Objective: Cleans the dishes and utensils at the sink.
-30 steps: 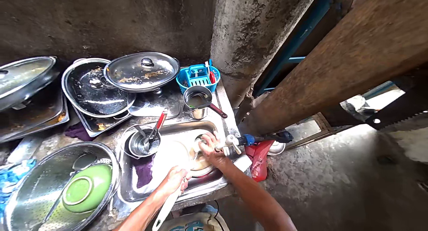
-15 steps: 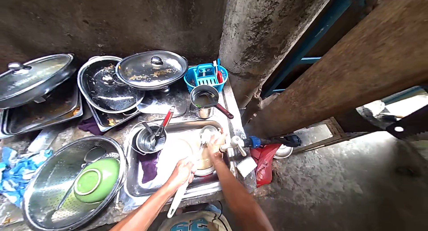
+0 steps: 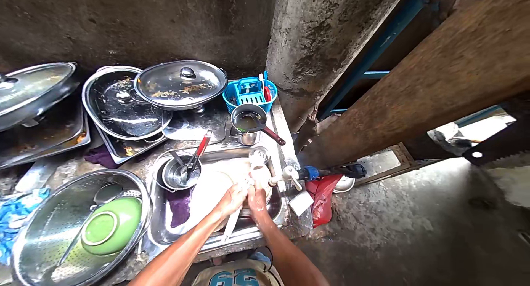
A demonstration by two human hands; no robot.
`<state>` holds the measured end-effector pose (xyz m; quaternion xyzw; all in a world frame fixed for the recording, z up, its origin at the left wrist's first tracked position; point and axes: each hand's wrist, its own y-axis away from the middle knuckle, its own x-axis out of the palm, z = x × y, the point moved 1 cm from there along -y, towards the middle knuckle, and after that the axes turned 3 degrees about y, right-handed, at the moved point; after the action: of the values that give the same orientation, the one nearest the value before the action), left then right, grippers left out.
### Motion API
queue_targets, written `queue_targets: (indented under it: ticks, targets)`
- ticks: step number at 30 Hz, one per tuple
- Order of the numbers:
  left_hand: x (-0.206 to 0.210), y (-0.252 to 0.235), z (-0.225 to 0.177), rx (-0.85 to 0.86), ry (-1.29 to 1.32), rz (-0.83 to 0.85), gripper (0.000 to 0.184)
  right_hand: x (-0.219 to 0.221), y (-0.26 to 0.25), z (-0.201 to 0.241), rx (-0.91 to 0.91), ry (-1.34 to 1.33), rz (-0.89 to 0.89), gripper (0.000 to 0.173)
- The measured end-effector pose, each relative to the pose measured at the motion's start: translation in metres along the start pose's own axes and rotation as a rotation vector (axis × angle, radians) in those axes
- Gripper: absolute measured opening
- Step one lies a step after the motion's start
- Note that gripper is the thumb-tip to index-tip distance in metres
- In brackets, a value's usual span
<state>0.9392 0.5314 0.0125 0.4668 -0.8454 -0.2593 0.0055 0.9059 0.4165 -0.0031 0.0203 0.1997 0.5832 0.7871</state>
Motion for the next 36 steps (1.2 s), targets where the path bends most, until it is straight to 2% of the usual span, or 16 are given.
queue_targets:
  ticks: [2,5,6,7,9,11,14,17,20,22,25,27,29,32,34,36]
  targets:
    - [0.001,0.016,-0.002,-0.052,0.116,0.168,0.054,0.002,-0.023,0.005,0.126,-0.098,-0.130,0.047]
    - [0.019,0.047,0.004,-0.234,0.464,0.131,0.058,0.002,-0.042,0.004,0.183,-0.128,-0.229,0.044]
    - [0.021,0.057,0.007,-0.283,0.510,0.096,0.054,0.003,-0.045,0.002,0.189,-0.103,-0.254,0.041]
    - [0.022,0.064,0.012,-0.313,0.537,0.067,0.041,0.004,-0.044,0.002,0.184,-0.061,-0.268,0.038]
    - [0.019,0.069,0.019,-0.334,0.574,0.028,0.015,0.003,-0.023,0.009,0.126,0.117,-0.146,0.040]
    - [0.016,0.063,0.026,-0.273,0.490,0.006,0.017,0.010,0.010,0.004,-0.115,0.206,-0.033,0.040]
    - [0.009,0.056,0.034,-0.085,0.177,-0.056,0.040,0.019,0.035,-0.009,-0.398,0.236,0.047,0.035]
    - [0.013,0.055,0.038,-0.067,-0.022,-0.034,0.045,0.015,0.004,-0.006,-0.297,0.393,0.044,0.039]
    - [0.021,0.058,0.031,-0.128,0.113,-0.077,0.035,0.011,-0.036,-0.003,-0.193,0.345,-0.059,0.044]
    - [0.022,0.055,0.022,-0.260,0.363,-0.088,0.043,0.012,-0.029,-0.004,-0.227,0.167,-0.121,0.041]
    - [0.011,0.050,0.018,-0.530,0.708,-0.019,0.058,0.018,0.017,-0.004,-0.301,0.033,-0.028,0.039]
    - [0.007,0.046,0.020,-0.648,0.817,-0.023,0.058,0.015,0.048,-0.006,-0.299,0.051,0.111,0.040]
    - [0.008,0.046,0.019,-0.704,0.838,-0.075,0.048,0.014,0.069,-0.017,-0.358,0.045,0.213,0.042]
    - [0.008,0.049,0.028,-0.747,0.873,0.088,0.054,0.012,0.069,-0.028,-0.409,0.119,0.200,0.042]
    - [0.008,0.053,0.034,-0.709,0.947,0.319,0.058,0.009,0.046,-0.022,-0.350,0.217,0.070,0.041]
    - [0.009,0.066,0.035,-0.704,1.052,0.429,0.058,0.007,0.019,-0.016,-0.307,0.300,-0.111,0.043]
